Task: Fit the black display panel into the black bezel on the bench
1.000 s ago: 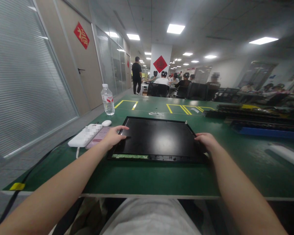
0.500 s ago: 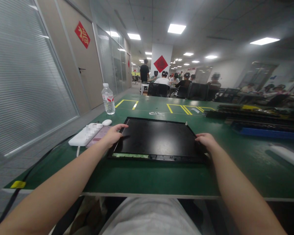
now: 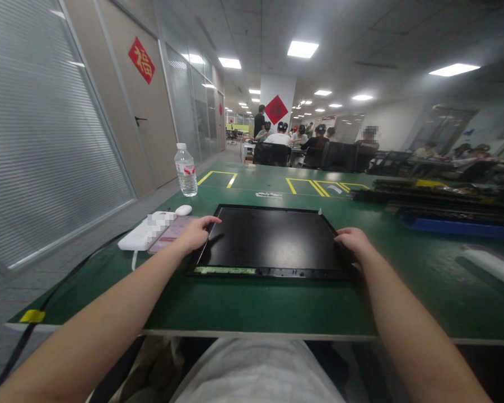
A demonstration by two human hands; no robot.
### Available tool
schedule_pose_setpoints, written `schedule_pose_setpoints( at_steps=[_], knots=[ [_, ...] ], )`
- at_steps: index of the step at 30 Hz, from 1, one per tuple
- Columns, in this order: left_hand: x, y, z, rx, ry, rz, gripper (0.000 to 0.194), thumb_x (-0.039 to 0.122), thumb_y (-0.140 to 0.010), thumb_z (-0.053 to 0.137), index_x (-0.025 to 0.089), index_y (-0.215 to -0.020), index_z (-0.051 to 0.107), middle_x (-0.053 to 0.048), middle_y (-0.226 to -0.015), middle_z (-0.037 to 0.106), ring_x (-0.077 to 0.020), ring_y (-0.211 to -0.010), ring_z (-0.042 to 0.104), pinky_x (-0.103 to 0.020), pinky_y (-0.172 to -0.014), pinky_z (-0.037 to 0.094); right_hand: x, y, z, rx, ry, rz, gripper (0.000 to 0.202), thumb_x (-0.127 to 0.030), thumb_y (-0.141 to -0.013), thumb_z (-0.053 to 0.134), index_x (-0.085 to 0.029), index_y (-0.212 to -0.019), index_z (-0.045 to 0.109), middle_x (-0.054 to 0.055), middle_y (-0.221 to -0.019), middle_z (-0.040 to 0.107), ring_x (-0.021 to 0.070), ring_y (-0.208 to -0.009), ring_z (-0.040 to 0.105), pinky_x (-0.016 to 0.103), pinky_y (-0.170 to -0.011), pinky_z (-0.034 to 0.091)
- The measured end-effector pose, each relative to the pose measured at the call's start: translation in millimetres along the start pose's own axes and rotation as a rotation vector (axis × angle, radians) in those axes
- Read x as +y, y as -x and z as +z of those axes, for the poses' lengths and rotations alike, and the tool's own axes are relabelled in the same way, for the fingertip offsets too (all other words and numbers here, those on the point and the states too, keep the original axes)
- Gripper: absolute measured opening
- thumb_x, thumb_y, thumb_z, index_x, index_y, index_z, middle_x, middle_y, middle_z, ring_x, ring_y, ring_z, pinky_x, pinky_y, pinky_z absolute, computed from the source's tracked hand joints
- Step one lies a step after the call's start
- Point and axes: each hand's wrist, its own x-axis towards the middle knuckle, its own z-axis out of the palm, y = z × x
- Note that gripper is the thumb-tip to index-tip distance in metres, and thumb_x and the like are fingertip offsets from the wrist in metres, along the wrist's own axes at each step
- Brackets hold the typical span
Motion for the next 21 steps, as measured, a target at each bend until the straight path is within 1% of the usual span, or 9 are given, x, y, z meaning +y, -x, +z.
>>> schedule_pose_setpoints(
  at_steps=[2, 5, 9, 10, 11, 13, 17, 19, 21],
  knots=[
    [0.9, 0.4, -1.0, -0.018, -0.067, -0.003, 0.053, 0.009, -0.048, 0.055, 0.026, -0.093, 0.079, -0.006, -0.097, 0.079, -0.0351, -0.101, 0.072, -0.048, -0.095, 0.054, 0.8, 0.3, 1.1, 0.005, -0.005, -0.001, 0.023, -0.007, -0.057, 0.075, -0.02, -0.077, 0.073, 0.007, -0.069, 0.068, 0.0269, -0.074, 0.069, 0.036, -0.069, 0.055],
    [2.1, 0.7, -0.3, -0.048, -0.188, 0.029, 0.052, 0.012, -0.052, 0.057, 0.027, -0.098, 0.077, -0.008, -0.105, 0.078, -0.0355, -0.105, 0.07, -0.047, -0.098, 0.052, 2.6, 0.3, 2.7, 0.025, 0.015, -0.043, 0.025, -0.007, -0.058, 0.075, -0.019, -0.081, 0.074, 0.007, -0.071, 0.069, 0.0249, -0.074, 0.068, 0.036, -0.073, 0.055],
    [1.9, 0.4, 3.6, -0.12, -0.312, 0.123, 0.049, 0.018, -0.06, 0.06, 0.025, -0.107, 0.074, -0.01, -0.123, 0.075, -0.0338, -0.123, 0.064, -0.043, -0.111, 0.043, 3.4, 0.1, 4.2, 0.034, 0.044, -0.135, 0.049, -0.006, -0.06, 0.074, -0.021, -0.107, 0.076, 0.001, -0.072, 0.069, 0.0209, -0.071, 0.067, 0.033, -0.078, 0.054],
    [1.5, 0.5, 4.6, -0.133, -0.335, 0.14, 0.047, 0.02, -0.063, 0.061, 0.024, -0.108, 0.073, -0.011, -0.125, 0.074, -0.0338, -0.126, 0.062, -0.043, -0.113, 0.041, 3.1, 0.2, 4.7, 0.021, 0.051, -0.144, 0.052, -0.006, -0.06, 0.074, -0.023, -0.11, 0.076, 0.0, -0.073, 0.069, 0.0208, -0.072, 0.067, 0.032, -0.079, 0.054],
    [1.0, 0.6, 5.4, -0.143, -0.353, 0.153, 0.045, 0.024, -0.066, 0.062, 0.023, -0.109, 0.073, -0.012, -0.126, 0.073, -0.0342, -0.127, 0.061, -0.044, -0.114, 0.039, 2.7, 0.4, 5.4, 0.005, 0.06, -0.148, 0.051, -0.006, -0.061, 0.074, -0.023, -0.109, 0.077, 0.001, -0.074, 0.07, 0.0212, -0.075, 0.068, 0.032, -0.08, 0.054],
    [-0.6, 1.2, 6.5, -0.154, -0.372, 0.167, 0.04, 0.032, -0.07, 0.065, 0.024, -0.108, 0.073, -0.012, -0.125, 0.073, -0.035, -0.128, 0.06, -0.045, -0.115, 0.037, 1.6, 0.9, 6.9, -0.015, 0.078, -0.148, 0.042, -0.005, -0.062, 0.074, -0.022, -0.1, 0.079, 0.004, -0.081, 0.073, 0.0232, -0.085, 0.071, 0.032, -0.084, 0.053],
    [-4.7, 2.0, 7.0, -0.143, -0.37, 0.176, 0.039, 0.047, -0.07, 0.072, 0.026, -0.103, 0.073, -0.011, -0.123, 0.072, -0.0359, -0.128, 0.058, -0.047, -0.116, 0.035, 0.6, 1.0, 9.4, -0.023, 0.093, -0.155, 0.029, -0.004, -0.062, 0.075, -0.02, -0.085, 0.08, 0.01, -0.094, 0.077, 0.0271, -0.101, 0.071, 0.034, -0.094, 0.052],
    [-5.8, 1.6, 6.9, -0.154, -0.41, 0.18, 0.042, 0.05, -0.072, 0.071, 0.025, -0.106, 0.073, -0.012, -0.123, 0.071, -0.0365, -0.127, 0.058, -0.048, -0.115, 0.035, 0.9, 0.0, 9.6, -0.029, 0.111, -0.156, 0.03, -0.003, -0.063, 0.074, -0.02, -0.086, 0.08, 0.01, -0.099, 0.077, 0.028, -0.104, 0.071, 0.035, -0.097, 0.051],
    [-5.7, 1.0, 6.5, -0.18, -0.483, 0.185, 0.046, 0.052, -0.076, 0.067, 0.024, -0.112, 0.072, -0.013, -0.124, 0.069, -0.0364, -0.127, 0.058, -0.049, -0.115, 0.036, 1.6, -1.4, 9.4, -0.047, 0.161, -0.157, 0.035, -0.003, -0.064, 0.071, -0.019, -0.094, 0.082, 0.01, -0.106, 0.078, 0.0283, -0.108, 0.07, 0.035, -0.101, 0.05]
  ],
)
